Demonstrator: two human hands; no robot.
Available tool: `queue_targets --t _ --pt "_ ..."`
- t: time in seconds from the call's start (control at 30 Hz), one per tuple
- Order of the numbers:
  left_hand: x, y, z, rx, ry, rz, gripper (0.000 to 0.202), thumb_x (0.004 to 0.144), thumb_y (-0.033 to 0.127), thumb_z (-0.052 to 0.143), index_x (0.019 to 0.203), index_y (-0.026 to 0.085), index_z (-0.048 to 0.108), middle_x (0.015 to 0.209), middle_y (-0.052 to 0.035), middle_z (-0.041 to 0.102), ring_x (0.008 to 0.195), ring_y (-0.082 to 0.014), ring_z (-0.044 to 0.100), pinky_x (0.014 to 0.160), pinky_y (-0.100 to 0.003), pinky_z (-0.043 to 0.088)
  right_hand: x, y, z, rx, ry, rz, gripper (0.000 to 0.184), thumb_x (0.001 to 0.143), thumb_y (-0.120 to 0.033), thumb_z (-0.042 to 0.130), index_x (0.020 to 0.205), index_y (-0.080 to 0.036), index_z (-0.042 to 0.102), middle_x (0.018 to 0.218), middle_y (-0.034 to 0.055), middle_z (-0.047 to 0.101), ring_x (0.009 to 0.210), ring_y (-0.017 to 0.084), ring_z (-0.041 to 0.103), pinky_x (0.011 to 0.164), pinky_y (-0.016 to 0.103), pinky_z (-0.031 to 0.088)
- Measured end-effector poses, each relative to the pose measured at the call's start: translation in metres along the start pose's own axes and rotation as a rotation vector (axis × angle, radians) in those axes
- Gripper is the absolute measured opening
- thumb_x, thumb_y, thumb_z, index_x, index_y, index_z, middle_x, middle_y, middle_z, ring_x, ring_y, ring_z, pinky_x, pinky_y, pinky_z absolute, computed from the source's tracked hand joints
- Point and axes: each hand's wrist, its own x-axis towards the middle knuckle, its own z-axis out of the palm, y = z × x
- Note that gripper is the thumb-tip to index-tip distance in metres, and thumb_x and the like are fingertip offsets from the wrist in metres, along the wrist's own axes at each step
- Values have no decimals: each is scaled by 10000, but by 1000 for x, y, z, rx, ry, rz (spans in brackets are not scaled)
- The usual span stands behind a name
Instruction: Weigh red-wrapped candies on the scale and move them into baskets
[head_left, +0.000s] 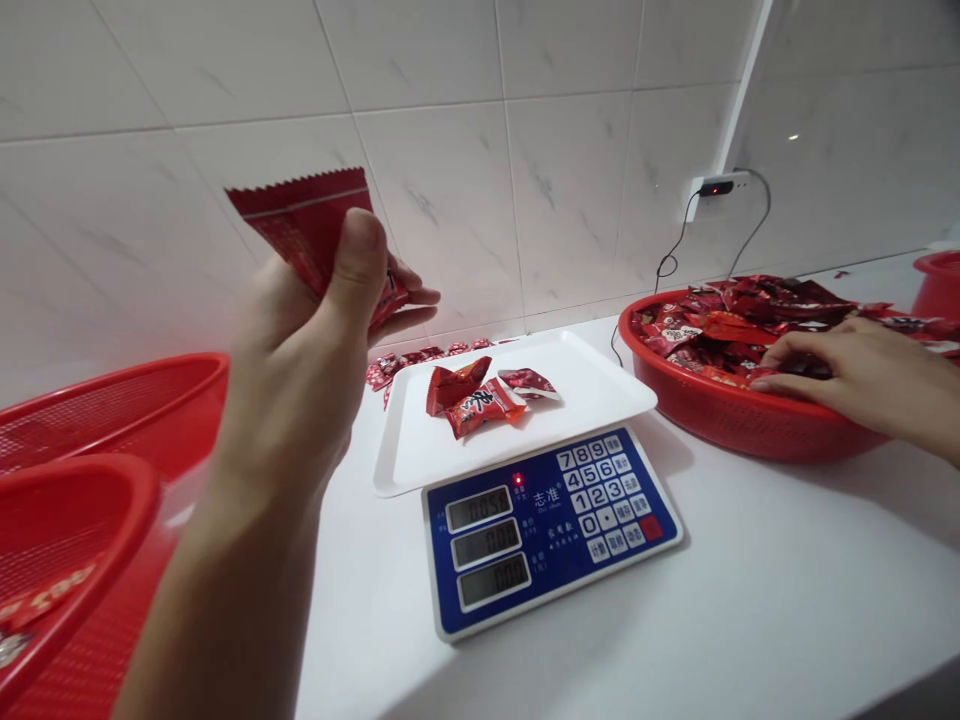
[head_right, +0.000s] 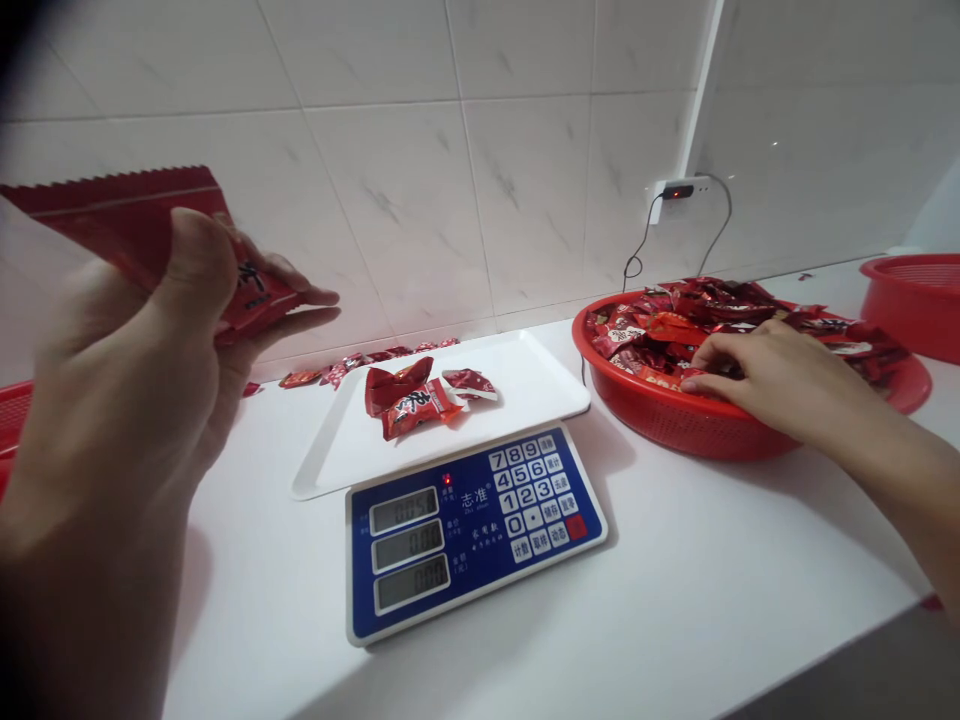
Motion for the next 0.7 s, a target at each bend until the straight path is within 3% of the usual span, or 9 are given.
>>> queue_targets --t 0.07,0.17,0.27,0.37,0.5,0.7 --pt "0 -1 0 10 -16 2 311 920 421 692 786 142 662 722 4 659 721 -117 699 682 -269 660 -2 -8 -7 79 -57 10 182 650 -247 849 614 -290 676 675 53 673 798 272 591 692 370 404" --pt "0 -4 0 28 -25 -3 355 847 505 747 772 164 682 730 -2 670 734 -134 709 691 -272 667 -4 -23 -22 295 -12 107 183 626 -238 828 588 -282 655 699 54 701 768 267 603 735 411 425" --pt "1 -7 0 45 0 7 350 817 526 773 778 185 704 732 -8 677 741 -149 720 695 -268 674 -2 -42 -38 637 138 273 143 668 -360 773 693 -273 663 673 47 689 680 243 638 669 407 462" --pt "1 -6 0 67 19 32 346 828 528 763 764 194 700 720 -10 666 725 -158 719 674 -277 679 4 -67 -49 836 293 170 173 663 -354 753 711 -239 633 731 39 696 717 210 660 669 364 501" --pt "1 -1 -2 98 -12 53 338 875 527 713 752 213 689 724 -2 656 748 -151 716 698 -276 678 14 -109 -50 943 155 -27 194 690 -316 769 675 -200 615 679 24 670 658 172 642 640 327 520" --pt "2 4 -7 50 22 73 314 887 482 714 755 197 711 717 -14 676 720 -156 712 680 -277 683 34 -169 -25 1213 -139 -56 115 805 -189 704 791 -199 591 713 13 686 613 158 660 642 342 578"
